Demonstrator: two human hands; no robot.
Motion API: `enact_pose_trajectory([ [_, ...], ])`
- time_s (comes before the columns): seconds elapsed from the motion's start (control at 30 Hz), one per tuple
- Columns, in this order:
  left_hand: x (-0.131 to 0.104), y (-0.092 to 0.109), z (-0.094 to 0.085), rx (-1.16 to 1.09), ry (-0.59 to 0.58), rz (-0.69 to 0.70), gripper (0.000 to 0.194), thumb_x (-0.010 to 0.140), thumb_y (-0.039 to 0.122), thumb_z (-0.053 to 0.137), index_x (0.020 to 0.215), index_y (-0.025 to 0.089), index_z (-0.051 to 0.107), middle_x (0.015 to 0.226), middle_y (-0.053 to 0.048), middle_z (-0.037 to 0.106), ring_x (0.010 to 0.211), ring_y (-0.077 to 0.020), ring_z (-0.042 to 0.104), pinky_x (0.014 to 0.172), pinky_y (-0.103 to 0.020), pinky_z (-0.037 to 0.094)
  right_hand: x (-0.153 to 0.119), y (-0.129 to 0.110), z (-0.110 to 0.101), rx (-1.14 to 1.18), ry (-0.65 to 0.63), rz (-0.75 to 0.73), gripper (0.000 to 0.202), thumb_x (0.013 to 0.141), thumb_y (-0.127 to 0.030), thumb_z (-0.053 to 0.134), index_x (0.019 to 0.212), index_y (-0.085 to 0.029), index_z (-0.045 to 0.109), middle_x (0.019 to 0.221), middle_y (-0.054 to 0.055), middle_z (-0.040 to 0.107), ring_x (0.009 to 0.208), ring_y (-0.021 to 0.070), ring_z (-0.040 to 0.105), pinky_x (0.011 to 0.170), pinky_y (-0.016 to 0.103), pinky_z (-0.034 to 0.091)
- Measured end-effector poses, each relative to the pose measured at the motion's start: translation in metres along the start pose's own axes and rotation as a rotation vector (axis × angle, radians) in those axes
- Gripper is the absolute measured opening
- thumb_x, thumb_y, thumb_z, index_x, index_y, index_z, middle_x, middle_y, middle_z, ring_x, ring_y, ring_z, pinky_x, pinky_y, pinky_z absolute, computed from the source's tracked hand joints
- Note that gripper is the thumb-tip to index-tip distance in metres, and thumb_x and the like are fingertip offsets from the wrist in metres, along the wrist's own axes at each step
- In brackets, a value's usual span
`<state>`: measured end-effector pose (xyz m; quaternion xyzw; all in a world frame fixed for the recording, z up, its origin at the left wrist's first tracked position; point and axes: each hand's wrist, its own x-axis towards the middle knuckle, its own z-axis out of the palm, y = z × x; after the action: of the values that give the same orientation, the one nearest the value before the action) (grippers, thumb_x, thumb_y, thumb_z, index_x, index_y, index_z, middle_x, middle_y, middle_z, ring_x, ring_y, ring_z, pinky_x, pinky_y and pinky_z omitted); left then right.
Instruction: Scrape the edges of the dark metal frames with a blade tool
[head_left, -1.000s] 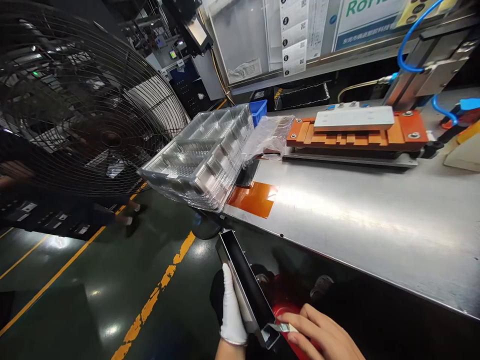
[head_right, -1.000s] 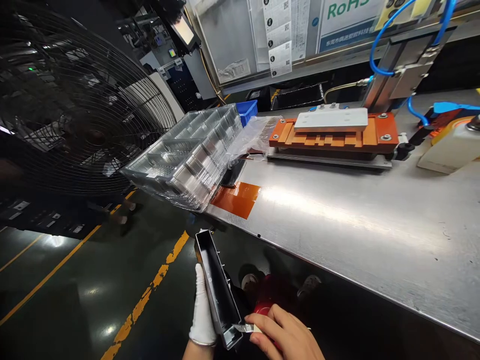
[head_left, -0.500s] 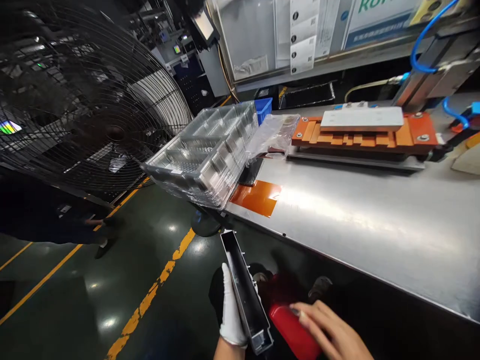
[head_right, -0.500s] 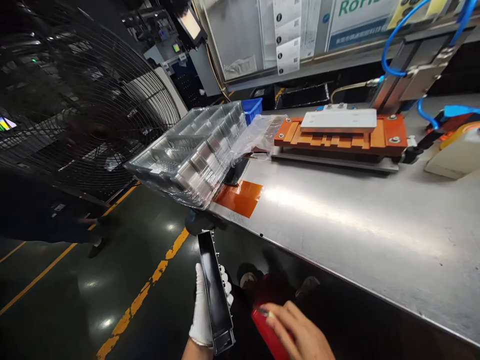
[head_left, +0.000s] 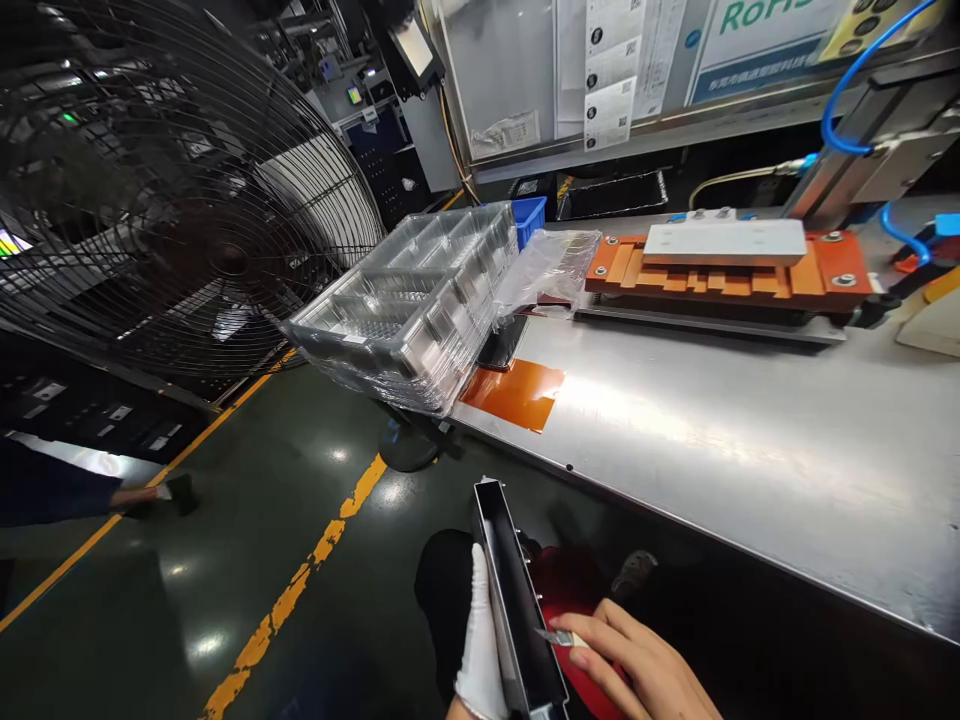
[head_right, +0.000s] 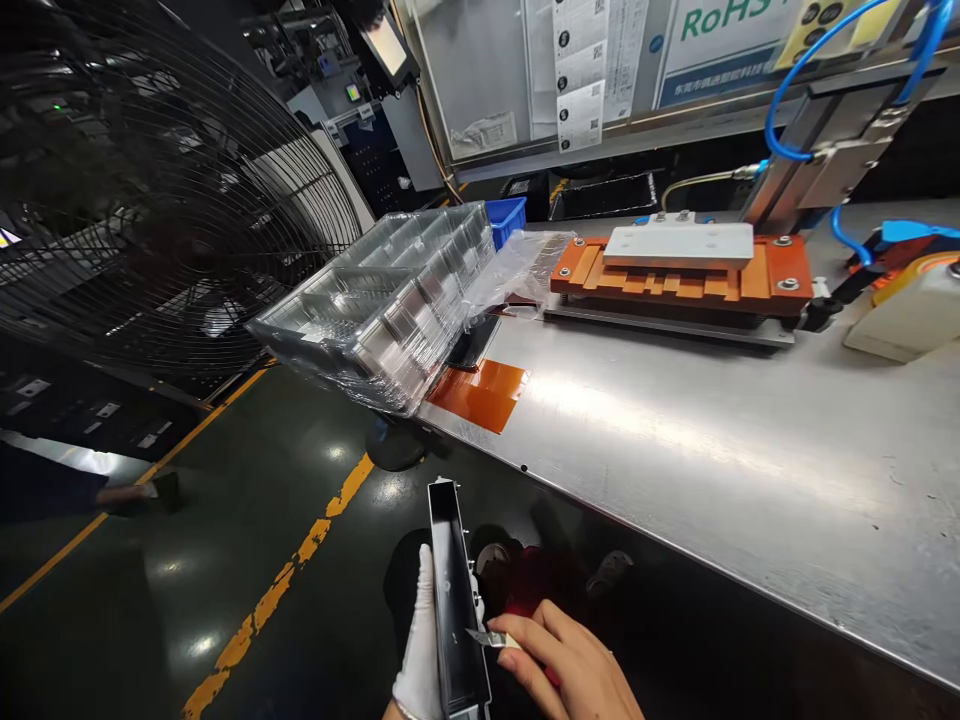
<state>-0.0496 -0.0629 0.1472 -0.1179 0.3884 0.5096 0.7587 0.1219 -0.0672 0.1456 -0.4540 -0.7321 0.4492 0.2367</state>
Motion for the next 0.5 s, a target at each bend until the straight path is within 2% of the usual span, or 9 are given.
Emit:
enact_pose_trajectory([
  [0.07, 0.0, -0.003, -0.001, 0.008, -0.068, -0.057, 0.055, 0.078, 0.069, 0.058, 0.079, 0.015, 0.069, 0.063, -0.002, 0.064, 0.06, -0.0129, 0.058, 0.065, -0.024, 0.046, 0.004, 0.002, -0.002, -0.002, 0.004, -0.011, 0.032, 0.1, -0.051, 0.044, 0.115, -0.036, 0.067, 0.085, -0.001, 0.065, 0.078, 0.0146, 0.068, 0.071, 0.017, 0.055],
  [0.17, -0.002, -0.006, 0.0, 0.045, -0.068, -0.065, 0.057, 0.079, 0.069, 0.057, 0.086, 0.015, 0.071, 0.069, -0.004, 0.067, 0.06, -0.0151, 0.059, 0.066, -0.027, 0.047, 0.01, 0.006, -0.003, -0.042, -0.001, -0.028, 0.03, 0.102, -0.049, 0.041, 0.116, -0.037, 0.065, 0.086, -0.001, 0.064, 0.078, 0.0148, 0.067, 0.069, 0.019, 0.055],
  [0.23, -0.003, -0.006, 0.001, 0.076, -0.004, -0.069, 0.056, 0.076, 0.068, 0.061, 0.085, 0.013, 0.072, 0.06, -0.002, 0.064, 0.05, -0.0127, 0.053, 0.055, -0.025, 0.043, 0.013, 0.009, -0.004, -0.099, 0.017, -0.037, 0.03, 0.102, -0.049, 0.04, 0.117, -0.039, 0.064, 0.085, -0.001, 0.063, 0.076, 0.0148, 0.067, 0.067, 0.021, 0.055],
  [0.3, -0.004, -0.006, 0.001, 0.116, 0.112, -0.109, 0.054, 0.073, 0.067, 0.066, 0.074, 0.013, 0.071, 0.045, 0.002, 0.054, 0.039, -0.0093, 0.042, 0.045, -0.023, 0.034, 0.015, 0.011, -0.005, -0.159, 0.046, -0.036, 0.03, 0.102, -0.05, 0.039, 0.117, -0.04, 0.063, 0.084, -0.002, 0.062, 0.075, 0.0149, 0.067, 0.065, 0.022, 0.054],
  [0.37, -0.004, -0.006, 0.002, 0.13, 0.197, -0.139, 0.051, 0.071, 0.065, 0.069, 0.061, 0.015, 0.065, 0.038, 0.005, 0.045, 0.034, -0.0069, 0.036, 0.041, -0.022, 0.028, 0.016, 0.011, -0.006, -0.195, 0.053, -0.029, 0.03, 0.102, -0.05, 0.039, 0.116, -0.041, 0.063, 0.083, -0.002, 0.061, 0.075, 0.0148, 0.066, 0.064, 0.022, 0.054],
  [0.43, -0.004, -0.006, 0.001, 0.113, 0.172, -0.153, 0.052, 0.072, 0.067, 0.067, 0.059, 0.016, 0.063, 0.037, 0.006, 0.043, 0.034, -0.0071, 0.036, 0.042, -0.022, 0.03, 0.016, 0.009, -0.007, -0.187, 0.044, -0.042, 0.029, 0.103, -0.049, 0.039, 0.116, -0.039, 0.063, 0.082, -0.002, 0.061, 0.074, 0.0142, 0.067, 0.063, 0.02, 0.054],
  [0.5, -0.004, -0.006, -0.001, 0.083, 0.093, -0.171, 0.054, 0.073, 0.069, 0.064, 0.065, 0.015, 0.066, 0.043, 0.004, 0.051, 0.038, -0.0088, 0.042, 0.047, -0.024, 0.037, 0.013, 0.006, -0.007, -0.146, 0.031, -0.064, 0.03, 0.103, -0.048, 0.039, 0.116, -0.038, 0.064, 0.082, -0.002, 0.063, 0.073, 0.0137, 0.067, 0.064, 0.018, 0.055],
])
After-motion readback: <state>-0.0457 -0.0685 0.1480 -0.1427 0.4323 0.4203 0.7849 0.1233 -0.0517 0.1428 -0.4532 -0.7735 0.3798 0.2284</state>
